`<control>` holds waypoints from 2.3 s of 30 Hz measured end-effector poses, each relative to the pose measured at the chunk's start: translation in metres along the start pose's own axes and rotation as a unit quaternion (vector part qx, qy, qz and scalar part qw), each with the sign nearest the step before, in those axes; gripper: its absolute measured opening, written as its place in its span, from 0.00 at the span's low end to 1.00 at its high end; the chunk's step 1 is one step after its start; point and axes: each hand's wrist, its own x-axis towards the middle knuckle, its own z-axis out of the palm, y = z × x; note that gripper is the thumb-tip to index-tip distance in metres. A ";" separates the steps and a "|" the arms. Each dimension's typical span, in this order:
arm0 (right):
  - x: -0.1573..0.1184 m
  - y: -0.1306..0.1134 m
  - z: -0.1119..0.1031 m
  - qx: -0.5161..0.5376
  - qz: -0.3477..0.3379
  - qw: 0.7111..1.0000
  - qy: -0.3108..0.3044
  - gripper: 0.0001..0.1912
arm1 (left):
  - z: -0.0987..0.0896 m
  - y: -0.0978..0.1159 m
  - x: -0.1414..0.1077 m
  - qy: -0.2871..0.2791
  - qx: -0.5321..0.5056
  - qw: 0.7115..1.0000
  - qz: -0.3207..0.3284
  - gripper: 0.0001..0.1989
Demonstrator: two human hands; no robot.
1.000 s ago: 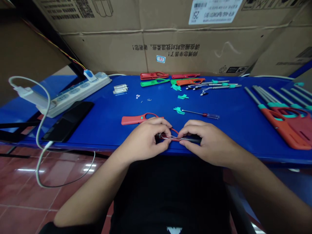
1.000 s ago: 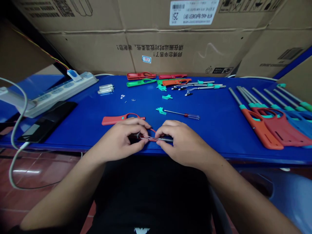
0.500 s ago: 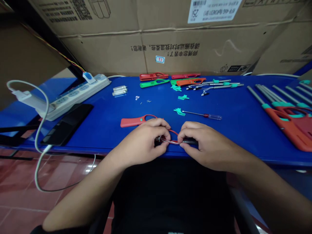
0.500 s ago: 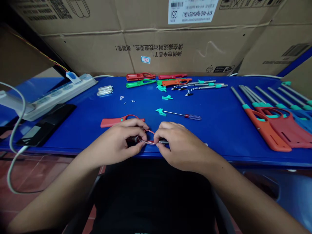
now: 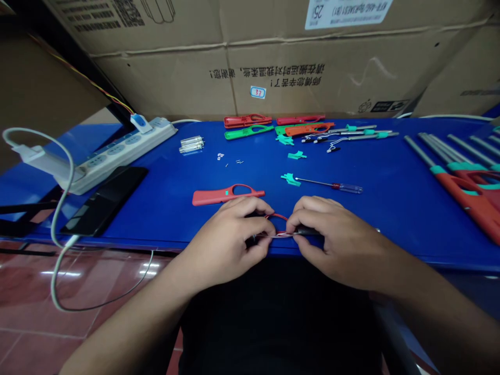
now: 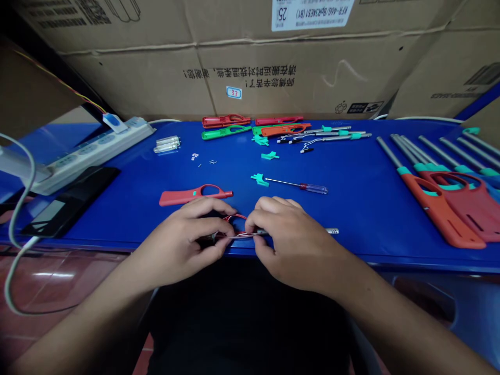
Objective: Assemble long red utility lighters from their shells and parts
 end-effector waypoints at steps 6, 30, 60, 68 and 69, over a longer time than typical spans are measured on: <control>-0.008 -0.003 0.011 -0.038 -0.042 0.996 0.064 0.09 | 0.001 0.001 -0.005 0.020 0.010 1.000 0.013 0.07; -0.011 -0.008 0.018 -0.091 -0.054 0.991 0.085 0.09 | -0.005 -0.002 -0.008 0.001 -0.009 1.000 -0.018 0.04; -0.001 0.002 0.017 -0.020 -0.030 0.997 0.072 0.08 | -0.028 -0.018 -0.034 0.023 0.064 0.997 0.034 0.14; -0.004 0.001 0.017 -0.013 -0.028 0.997 0.067 0.06 | -0.029 -0.023 -0.031 0.005 0.015 1.000 0.017 0.13; -0.004 0.001 0.017 -0.009 -0.026 0.997 0.067 0.07 | -0.029 -0.024 -0.031 0.003 0.008 1.000 0.014 0.13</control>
